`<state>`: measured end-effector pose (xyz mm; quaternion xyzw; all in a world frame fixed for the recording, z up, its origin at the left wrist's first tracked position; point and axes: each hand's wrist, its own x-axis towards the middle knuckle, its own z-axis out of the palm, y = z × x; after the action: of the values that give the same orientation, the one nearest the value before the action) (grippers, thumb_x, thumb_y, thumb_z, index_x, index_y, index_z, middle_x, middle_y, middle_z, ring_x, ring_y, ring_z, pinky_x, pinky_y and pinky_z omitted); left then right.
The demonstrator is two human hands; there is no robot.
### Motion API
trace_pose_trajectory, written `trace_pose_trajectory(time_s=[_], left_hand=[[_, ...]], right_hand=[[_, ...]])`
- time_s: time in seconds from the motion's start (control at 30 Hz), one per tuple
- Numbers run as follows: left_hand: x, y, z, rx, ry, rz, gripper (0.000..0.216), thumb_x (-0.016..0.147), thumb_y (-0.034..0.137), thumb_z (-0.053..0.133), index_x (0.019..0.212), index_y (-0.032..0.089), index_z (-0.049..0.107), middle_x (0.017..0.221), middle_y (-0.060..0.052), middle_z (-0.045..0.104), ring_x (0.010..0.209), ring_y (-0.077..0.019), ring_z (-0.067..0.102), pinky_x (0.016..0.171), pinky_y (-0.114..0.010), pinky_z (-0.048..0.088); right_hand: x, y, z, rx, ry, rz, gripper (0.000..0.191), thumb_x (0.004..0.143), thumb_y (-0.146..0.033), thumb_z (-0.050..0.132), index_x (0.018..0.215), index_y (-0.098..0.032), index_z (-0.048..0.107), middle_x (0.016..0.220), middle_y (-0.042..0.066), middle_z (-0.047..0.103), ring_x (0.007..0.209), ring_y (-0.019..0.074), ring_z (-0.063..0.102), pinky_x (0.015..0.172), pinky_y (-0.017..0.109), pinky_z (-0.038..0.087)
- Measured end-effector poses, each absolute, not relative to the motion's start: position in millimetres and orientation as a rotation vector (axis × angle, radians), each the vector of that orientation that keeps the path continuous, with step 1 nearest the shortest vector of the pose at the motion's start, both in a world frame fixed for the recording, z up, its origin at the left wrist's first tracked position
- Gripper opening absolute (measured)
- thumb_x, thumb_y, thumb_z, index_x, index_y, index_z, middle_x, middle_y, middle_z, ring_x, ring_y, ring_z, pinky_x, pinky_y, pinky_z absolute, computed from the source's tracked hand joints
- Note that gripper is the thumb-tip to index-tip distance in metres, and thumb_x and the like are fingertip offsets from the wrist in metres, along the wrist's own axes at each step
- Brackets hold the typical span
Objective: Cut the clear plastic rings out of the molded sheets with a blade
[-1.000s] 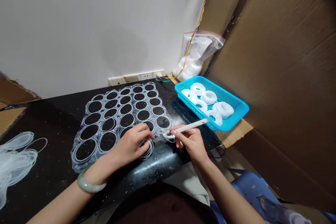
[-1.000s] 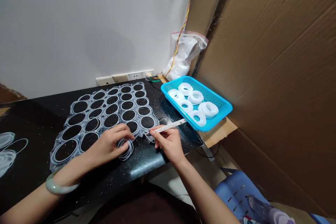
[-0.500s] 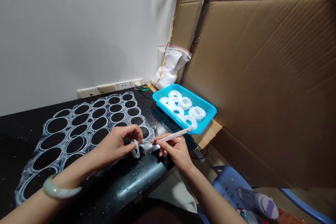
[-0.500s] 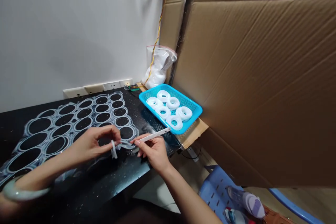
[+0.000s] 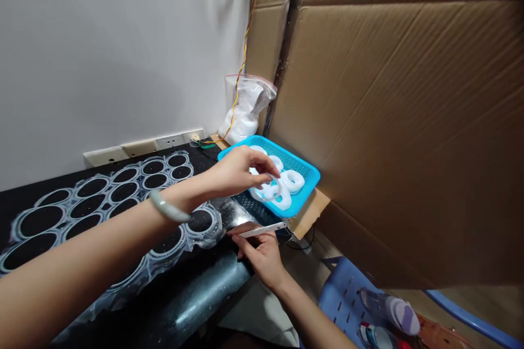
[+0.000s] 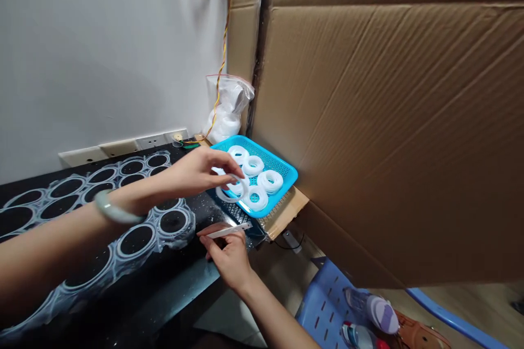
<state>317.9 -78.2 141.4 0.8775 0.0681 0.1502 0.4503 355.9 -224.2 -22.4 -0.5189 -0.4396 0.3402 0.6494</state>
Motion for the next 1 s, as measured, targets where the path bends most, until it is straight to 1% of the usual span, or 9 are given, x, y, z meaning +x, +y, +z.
trace_pose_trajectory(time_s=[0.1, 0.2, 0.3, 0.4, 0.5, 0.67, 0.83, 0.93, 1.0], left_hand=[[368.6, -72.8, 116.4, 2.121, 0.261, 0.134, 0.014, 0.081, 0.014, 0.064, 0.092, 0.011, 0.072, 0.078, -0.006, 0.074, 0.064, -0.0139, 0.069, 0.056, -0.022, 0.054], [400.9, -68.2, 85.7, 2.269, 0.317, 0.096, 0.012, 0.071, 0.005, 0.070, 0.081, 0.010, 0.073, 0.069, -0.004, 0.072, 0.064, -0.0156, 0.068, 0.056, -0.022, 0.051], [408.7, -68.2, 71.8, 2.345, 0.320, 0.180, 0.014, 0.066, 0.004, 0.073, 0.079, 0.010, 0.074, 0.074, -0.006, 0.073, 0.072, -0.0189, 0.068, 0.062, -0.025, 0.050], [391.2, -63.0, 82.2, 2.397, 0.317, 0.273, 0.019, 0.072, 0.011, 0.071, 0.091, 0.011, 0.075, 0.089, -0.009, 0.075, 0.082, -0.0201, 0.067, 0.071, -0.028, 0.049], [350.5, -42.9, 104.0, 2.438, 0.342, 0.415, 0.020, 0.079, 0.017, 0.066, 0.097, 0.013, 0.074, 0.095, -0.008, 0.074, 0.084, -0.0182, 0.066, 0.073, -0.028, 0.049], [238.5, -5.6, 113.3, 2.420, 0.634, 0.553, 0.018, 0.083, 0.025, 0.062, 0.092, 0.013, 0.073, 0.087, -0.006, 0.074, 0.076, -0.0146, 0.065, 0.068, -0.026, 0.049], [117.2, -33.9, 73.5, 2.478, 0.772, 0.602, 0.017, 0.089, 0.024, 0.056, 0.092, 0.016, 0.071, 0.094, -0.006, 0.071, 0.085, -0.0155, 0.065, 0.077, -0.030, 0.052], [69.5, -77.0, 44.9, 2.558, 0.701, 0.612, 0.022, 0.095, 0.019, 0.049, 0.102, 0.017, 0.069, 0.103, -0.008, 0.070, 0.098, -0.0184, 0.063, 0.087, -0.036, 0.053], [53.0, -104.9, 29.5, 2.616, 0.677, 0.566, 0.026, 0.097, 0.017, 0.047, 0.115, 0.018, 0.066, 0.116, -0.009, 0.067, 0.111, -0.0210, 0.059, 0.097, -0.041, 0.050]], right_hand=[[356.7, -224.7, -24.1, -1.166, -0.999, 0.751, 0.015, 0.087, -0.028, 0.065, 0.088, -0.018, 0.076, 0.092, 0.007, 0.071, 0.053, 0.0095, 0.057, 0.046, 0.022, 0.048], [356.7, -225.1, -25.0, -1.189, -1.027, 0.734, 0.016, 0.087, -0.028, 0.064, 0.089, -0.018, 0.076, 0.091, 0.007, 0.070, 0.055, 0.0100, 0.057, 0.046, 0.022, 0.048], [357.8, -225.9, -25.1, -1.218, -1.044, 0.725, 0.018, 0.087, -0.030, 0.063, 0.090, -0.018, 0.076, 0.091, 0.008, 0.070, 0.056, 0.0109, 0.058, 0.045, 0.022, 0.048], [359.7, -228.2, -23.9, -1.231, -1.064, 0.743, 0.018, 0.088, -0.031, 0.063, 0.091, -0.020, 0.076, 0.093, 0.008, 0.070, 0.062, 0.0136, 0.060, 0.047, 0.024, 0.049], [361.1, -230.3, -19.0, -1.258, -1.101, 0.705, 0.015, 0.088, -0.029, 0.064, 0.089, -0.022, 0.077, 0.090, 0.007, 0.070, 0.071, 0.0164, 0.062, 0.055, 0.027, 0.049], [363.6, -220.2, -2.2, -1.289, -1.276, 0.658, 0.012, 0.086, -0.026, 0.067, 0.090, -0.024, 0.078, 0.078, 0.004, 0.066, 0.071, 0.0163, 0.059, 0.061, 0.028, 0.045], [358.2, -184.7, 15.1, -1.246, -1.421, 0.701, 0.012, 0.086, -0.026, 0.067, 0.088, -0.020, 0.078, 0.084, 0.007, 0.071, 0.076, 0.0187, 0.064, 0.065, 0.030, 0.049], [341.5, -158.8, 21.2, -1.245, -1.473, 0.796, 0.013, 0.084, -0.029, 0.069, 0.087, -0.019, 0.077, 0.088, 0.008, 0.073, 0.076, 0.0188, 0.064, 0.060, 0.028, 0.051], [325.6, -143.9, 22.6, -1.237, -1.491, 0.929, 0.017, 0.082, -0.032, 0.071, 0.087, -0.017, 0.077, 0.088, 0.008, 0.073, 0.068, 0.0164, 0.063, 0.055, 0.026, 0.051]])
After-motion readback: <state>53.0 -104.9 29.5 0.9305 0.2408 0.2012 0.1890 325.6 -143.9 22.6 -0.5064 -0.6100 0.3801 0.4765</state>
